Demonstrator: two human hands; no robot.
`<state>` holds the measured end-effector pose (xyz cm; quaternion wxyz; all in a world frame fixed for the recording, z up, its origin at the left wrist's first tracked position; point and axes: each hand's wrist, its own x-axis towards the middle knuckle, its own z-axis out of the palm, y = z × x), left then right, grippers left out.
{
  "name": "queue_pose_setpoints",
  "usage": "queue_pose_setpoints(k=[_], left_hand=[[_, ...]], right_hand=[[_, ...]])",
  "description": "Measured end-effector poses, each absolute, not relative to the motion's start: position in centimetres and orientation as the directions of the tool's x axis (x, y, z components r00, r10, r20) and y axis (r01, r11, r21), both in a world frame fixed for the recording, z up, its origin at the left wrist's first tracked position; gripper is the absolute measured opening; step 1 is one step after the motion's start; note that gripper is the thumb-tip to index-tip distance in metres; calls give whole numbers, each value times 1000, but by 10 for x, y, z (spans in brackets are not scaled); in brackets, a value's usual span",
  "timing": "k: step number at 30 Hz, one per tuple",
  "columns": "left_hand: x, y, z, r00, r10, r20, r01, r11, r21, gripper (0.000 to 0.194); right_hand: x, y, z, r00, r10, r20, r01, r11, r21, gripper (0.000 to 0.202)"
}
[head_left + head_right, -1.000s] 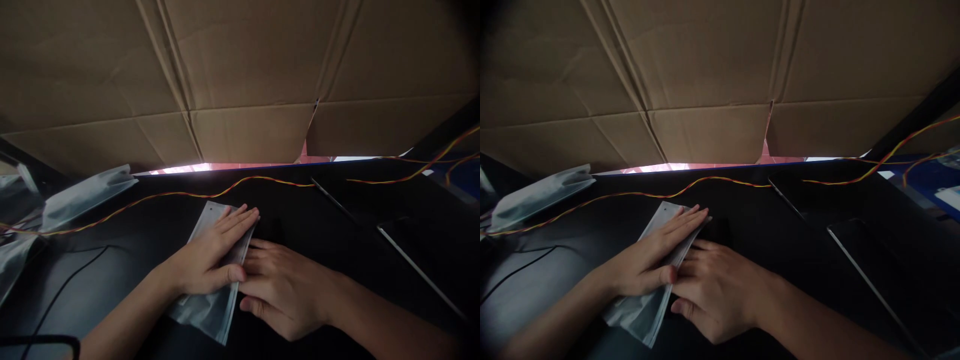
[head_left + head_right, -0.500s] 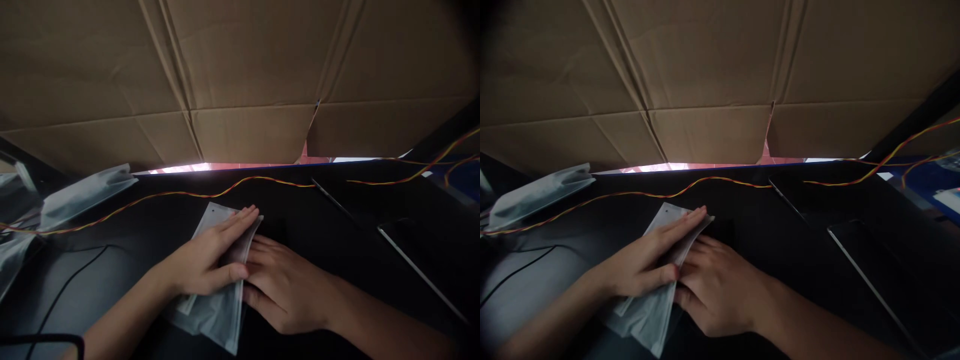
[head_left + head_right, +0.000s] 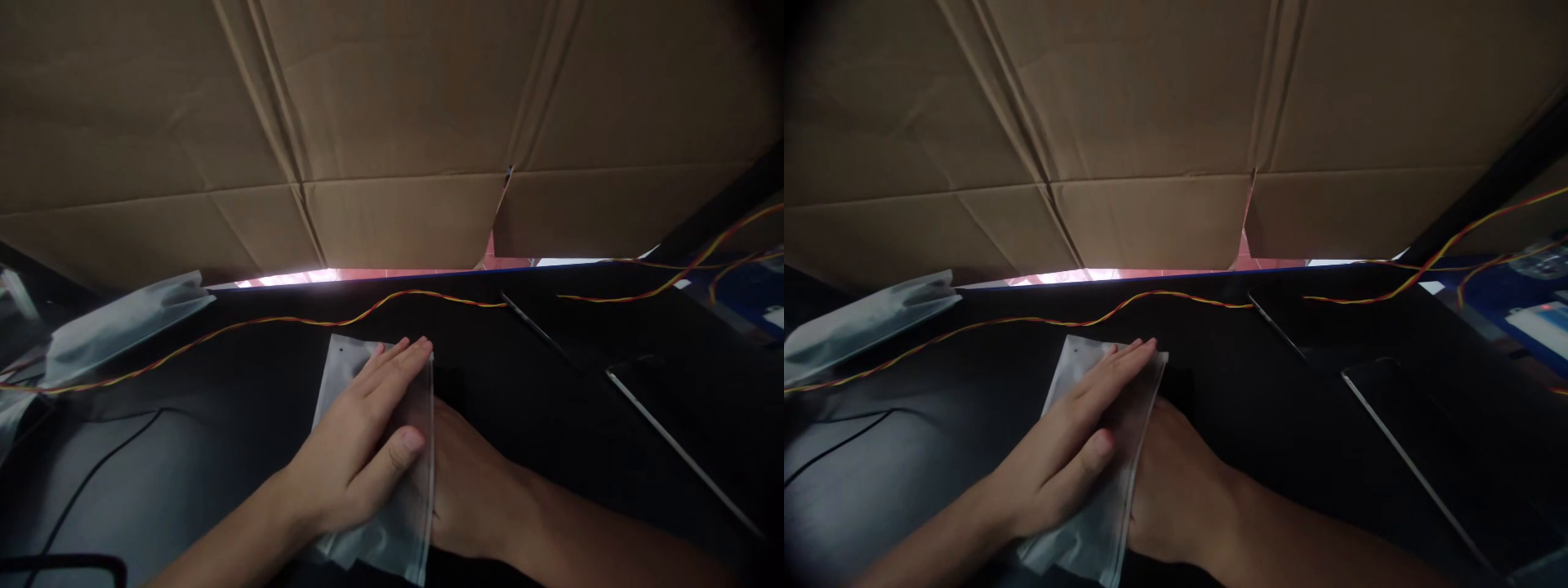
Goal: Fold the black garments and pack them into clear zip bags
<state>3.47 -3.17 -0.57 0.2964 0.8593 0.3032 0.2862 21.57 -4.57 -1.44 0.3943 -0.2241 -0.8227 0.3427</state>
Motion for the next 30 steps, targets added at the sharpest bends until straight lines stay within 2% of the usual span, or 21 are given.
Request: queue_pose_setpoints(k=[3,8,13,17,20,24,27,30], left_hand=[[33,-33,-1,651,694,307,324,-620,714,71],[8,-10,7,709,661,248,320,-614,722,77],[-7,11,1,792,604,91,452,-680,578,84],[-8,12,-5,792,607,65,471,-675,568,104],[-9,10,-7,788,612,68,481,-681,553,120],[-9,8,-7,819,569,70,441,-703,557,126],[-5,4,-3,843,534,62,408,-712,571,126],[0,0,2,841,539,55,416,-707,572,124]], right_hand=[[215,-46,-9,-603,644,470,76,633,-770,54],[231,-42,4,-675,658,334,172,581,-795,50],[261,-24,12,-692,692,205,349,570,-744,43],[274,-13,12,-681,687,254,417,649,-637,35],[272,-16,8,-736,628,254,402,706,-583,37],[256,-27,1,-812,539,225,299,714,-633,43],[242,-32,-3,-827,475,301,165,716,-678,38],[229,-33,-5,-773,524,356,162,707,-688,38]])
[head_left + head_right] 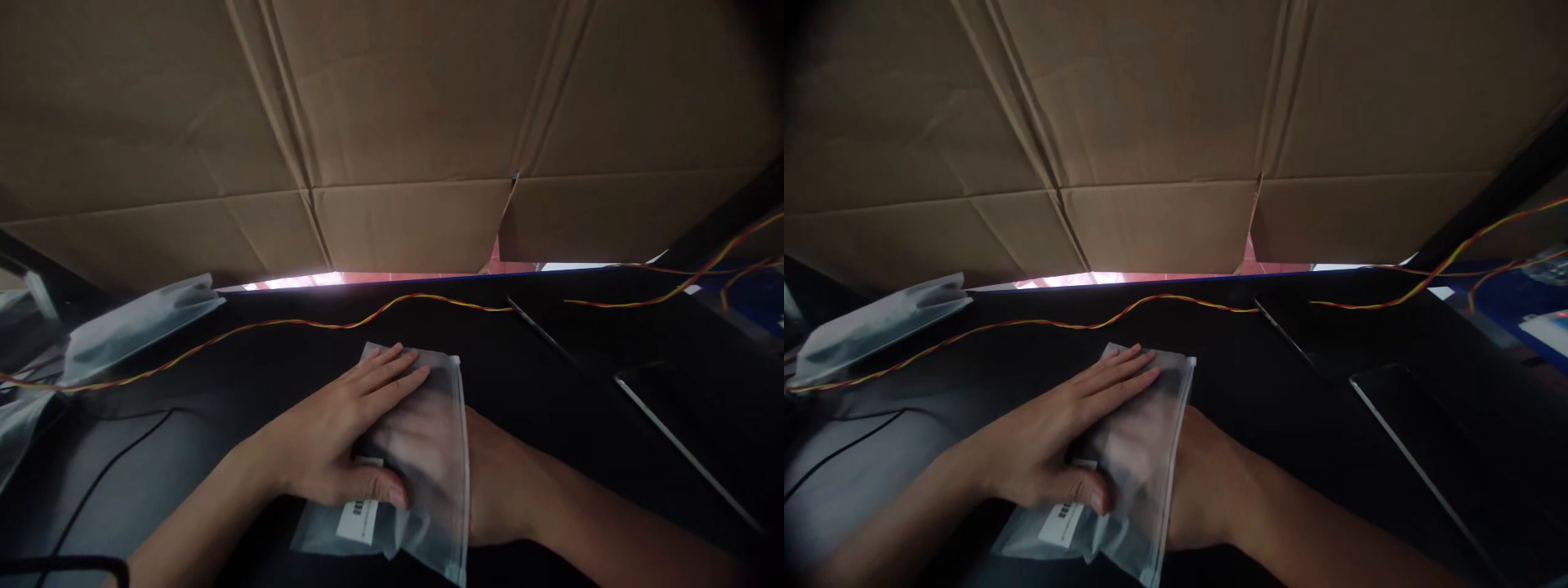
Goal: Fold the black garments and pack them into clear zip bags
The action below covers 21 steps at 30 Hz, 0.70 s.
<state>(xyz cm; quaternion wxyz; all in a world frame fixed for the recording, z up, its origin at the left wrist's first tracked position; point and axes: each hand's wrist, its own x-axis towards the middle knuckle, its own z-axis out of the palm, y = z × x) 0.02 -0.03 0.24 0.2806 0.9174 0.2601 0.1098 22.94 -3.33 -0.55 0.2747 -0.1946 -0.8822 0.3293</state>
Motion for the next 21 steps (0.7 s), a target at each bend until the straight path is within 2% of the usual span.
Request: queue_pose_setpoints(k=[3,6,11,15,18,21], left_hand=[[5,-4,6,826,561,55,437,-700,565,120],[6,-5,6,813,579,58,448,-686,574,111],[-2,3,6,786,611,93,454,-673,584,100],[-7,4,5,760,645,75,530,-682,504,103],[-6,1,2,754,657,30,575,-681,454,111],[-5,-2,0,753,658,-4,598,-681,423,116]], right_hand=[[225,-33,-7,-717,607,343,231,671,-705,31],[234,-30,-5,-724,612,318,200,628,-752,29],[273,-10,9,-694,698,178,232,451,-862,21],[295,6,16,-581,798,161,400,451,-798,15],[295,6,14,-630,775,58,514,471,-717,16],[285,1,9,-686,724,77,479,528,-701,12]])
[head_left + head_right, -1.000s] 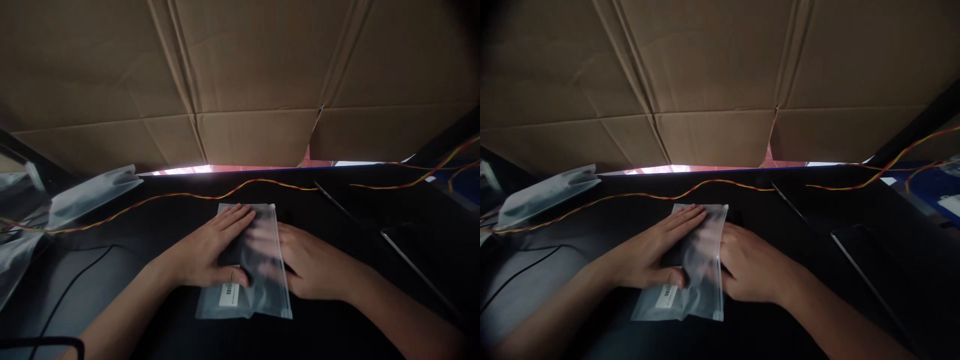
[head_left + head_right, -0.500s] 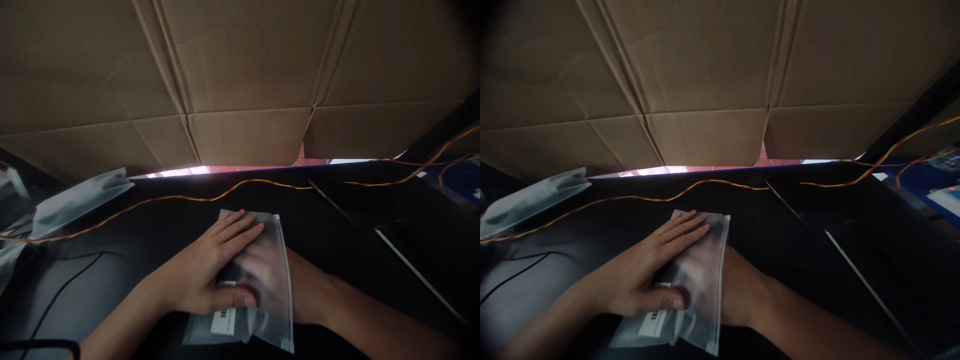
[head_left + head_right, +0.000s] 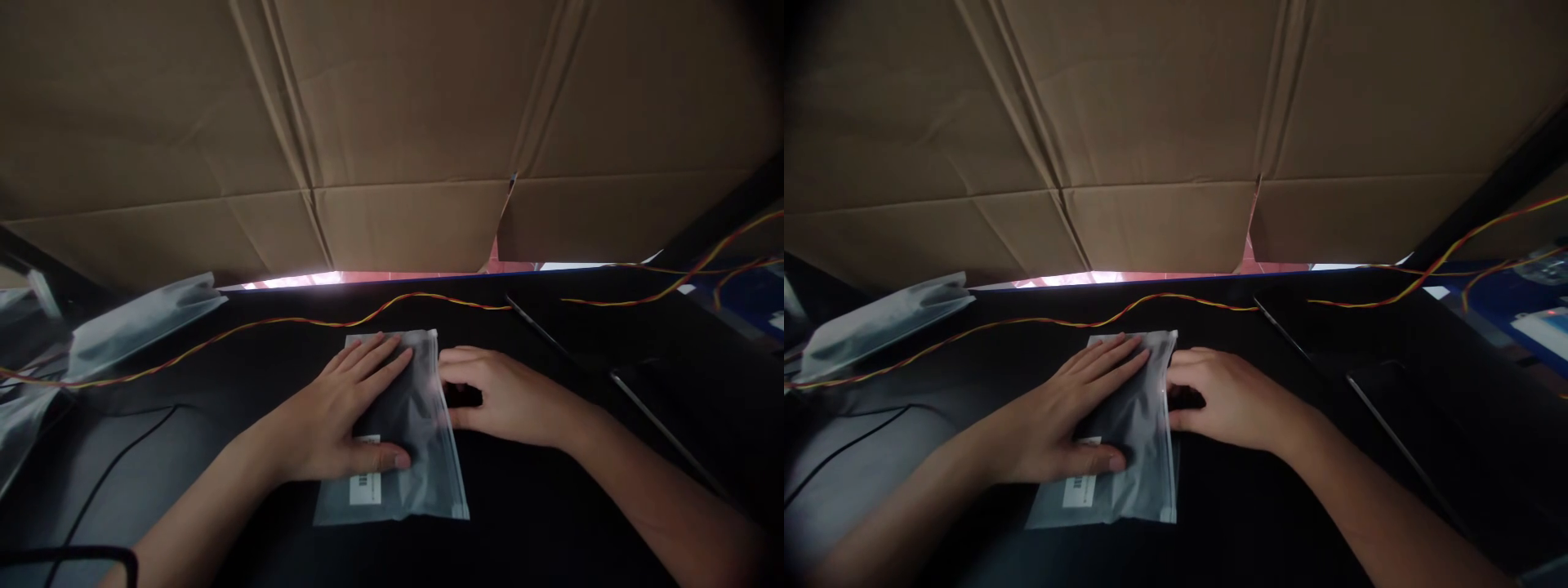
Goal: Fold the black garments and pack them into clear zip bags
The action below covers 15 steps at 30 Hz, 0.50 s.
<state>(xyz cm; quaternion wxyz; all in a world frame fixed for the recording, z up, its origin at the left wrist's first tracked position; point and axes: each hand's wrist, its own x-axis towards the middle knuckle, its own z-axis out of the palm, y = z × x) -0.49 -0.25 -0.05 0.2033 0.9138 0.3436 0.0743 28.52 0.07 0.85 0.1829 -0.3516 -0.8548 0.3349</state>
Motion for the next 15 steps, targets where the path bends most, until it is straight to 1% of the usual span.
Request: queue_pose_setpoints(k=[2,3,6,7,8,10,11,13,15], left_hand=[[-5,-4,0,755,656,-15,602,-683,414,115],[-5,-4,2,753,658,-14,604,-682,413,115],[-5,-2,7,745,667,17,602,-682,415,116],[-6,-1,9,739,673,33,602,-681,416,111],[-6,0,11,728,684,53,607,-678,414,100],[-5,2,12,695,713,92,632,-667,394,72],[-5,3,11,676,729,109,650,-659,379,62],[-3,4,9,648,750,131,678,-647,350,53],[-2,4,6,631,764,136,696,-635,335,53]], right_hand=[[278,-3,5,-695,710,113,422,530,-735,11],[276,-4,3,-683,722,112,409,504,-761,10],[271,-8,5,-632,773,57,376,370,-849,7],[272,-9,7,-639,769,31,357,333,-873,9],[272,-10,9,-664,748,5,340,308,-889,13],[274,-11,13,-728,684,-40,325,293,-899,18],[275,-12,14,-750,659,-53,329,302,-895,19],[275,-15,13,-775,631,-46,327,337,-883,18],[272,-17,11,-807,591,-8,282,373,-884,21]])
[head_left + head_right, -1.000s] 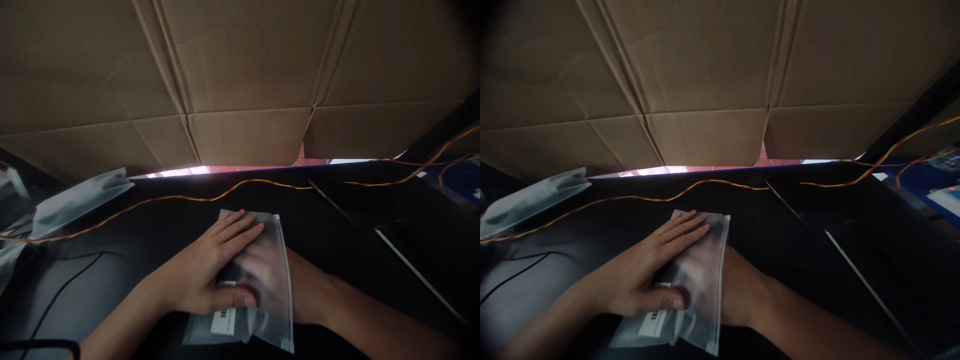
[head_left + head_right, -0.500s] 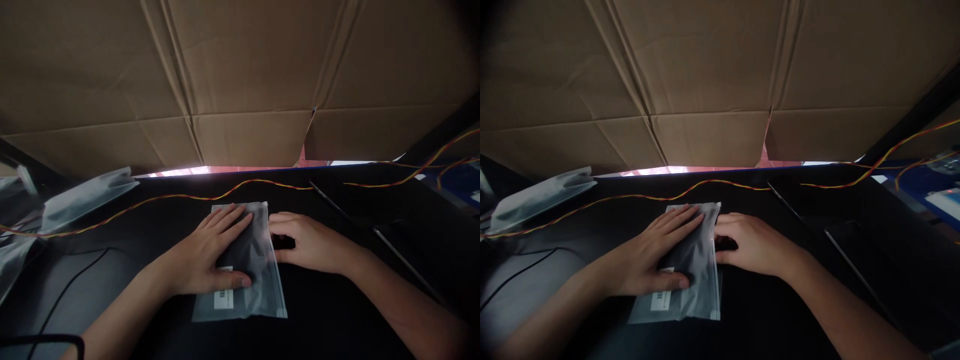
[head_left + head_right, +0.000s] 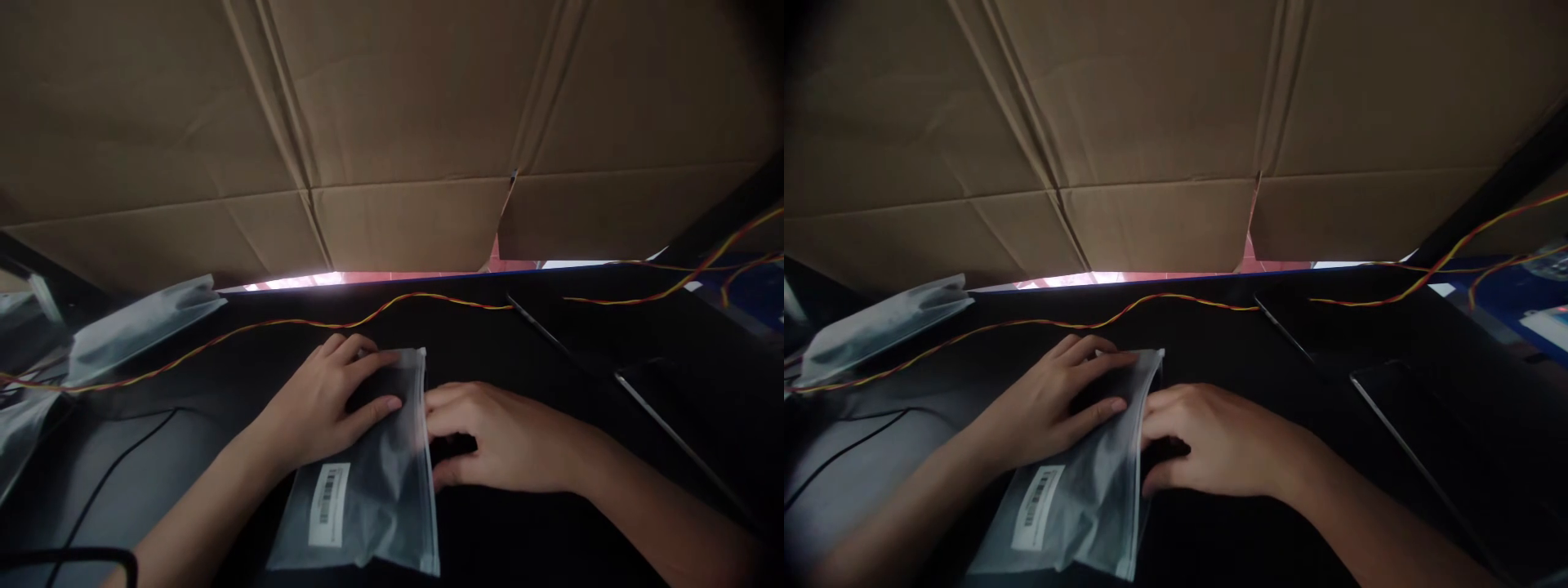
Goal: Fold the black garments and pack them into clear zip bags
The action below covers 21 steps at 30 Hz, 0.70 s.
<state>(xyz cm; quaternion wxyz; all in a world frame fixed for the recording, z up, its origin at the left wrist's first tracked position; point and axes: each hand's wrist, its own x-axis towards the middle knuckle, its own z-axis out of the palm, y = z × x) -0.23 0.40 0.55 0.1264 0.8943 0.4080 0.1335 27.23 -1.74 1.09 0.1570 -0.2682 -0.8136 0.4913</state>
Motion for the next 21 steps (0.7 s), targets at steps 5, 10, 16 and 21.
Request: queue_pose_setpoints(k=[5,10,16,21], left_hand=[[-2,2,-1,575,807,135,747,-585,316,58],[0,2,-2,544,831,117,769,-549,328,54],[-1,5,1,490,859,150,760,-505,410,47],[0,5,11,488,863,132,699,-477,532,26]], right_hand=[[266,-22,8,-865,499,50,191,420,-887,39],[266,-31,13,-880,474,26,195,411,-891,60],[278,-23,11,-770,582,-260,366,68,-928,42],[276,-9,7,-433,878,-206,418,-7,-909,22]])
